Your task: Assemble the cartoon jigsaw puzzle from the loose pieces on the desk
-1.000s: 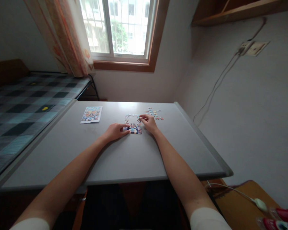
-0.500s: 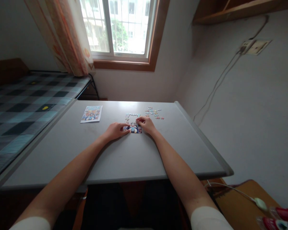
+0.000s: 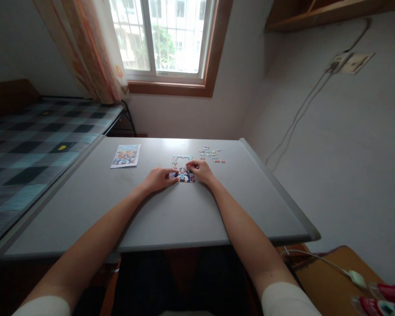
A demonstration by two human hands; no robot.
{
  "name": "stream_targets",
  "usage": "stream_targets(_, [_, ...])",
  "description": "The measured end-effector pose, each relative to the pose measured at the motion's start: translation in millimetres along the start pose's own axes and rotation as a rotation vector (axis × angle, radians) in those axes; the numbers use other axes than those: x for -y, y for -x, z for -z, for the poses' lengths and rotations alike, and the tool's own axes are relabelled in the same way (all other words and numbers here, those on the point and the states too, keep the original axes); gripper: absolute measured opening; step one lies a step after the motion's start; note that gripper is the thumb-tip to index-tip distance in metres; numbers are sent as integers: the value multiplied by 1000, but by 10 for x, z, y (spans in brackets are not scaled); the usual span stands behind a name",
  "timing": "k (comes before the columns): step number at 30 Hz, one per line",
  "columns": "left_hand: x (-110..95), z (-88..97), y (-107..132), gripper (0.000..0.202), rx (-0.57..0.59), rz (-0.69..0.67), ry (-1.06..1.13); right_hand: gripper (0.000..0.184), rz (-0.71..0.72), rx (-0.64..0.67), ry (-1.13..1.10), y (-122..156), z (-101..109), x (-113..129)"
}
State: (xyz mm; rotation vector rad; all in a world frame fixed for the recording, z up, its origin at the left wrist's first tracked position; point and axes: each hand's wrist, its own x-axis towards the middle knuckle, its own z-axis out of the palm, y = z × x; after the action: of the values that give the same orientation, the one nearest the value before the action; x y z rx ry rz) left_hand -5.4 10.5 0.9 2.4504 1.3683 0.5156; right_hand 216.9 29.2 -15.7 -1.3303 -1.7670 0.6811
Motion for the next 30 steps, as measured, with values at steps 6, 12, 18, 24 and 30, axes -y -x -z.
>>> stream_targets(6, [-9,8,-1,47,0,-7,1,14,13,-18,124,14,22,52])
stream_targets(12, [-41,42,8,50,14,9,0,14,4,-15,193,31,10,70])
stream_targets(18, [-23,18,-6,48,11,5,-11,14,0,-12,230,35,-7,70])
stream_targets(24, [-15,18,-2,48,12,1,1,16,1,5,243,36,-10,69])
stream_targets(30, [-24,22,-1,47,13,4,4,15,18,-2,247,30,-22,61])
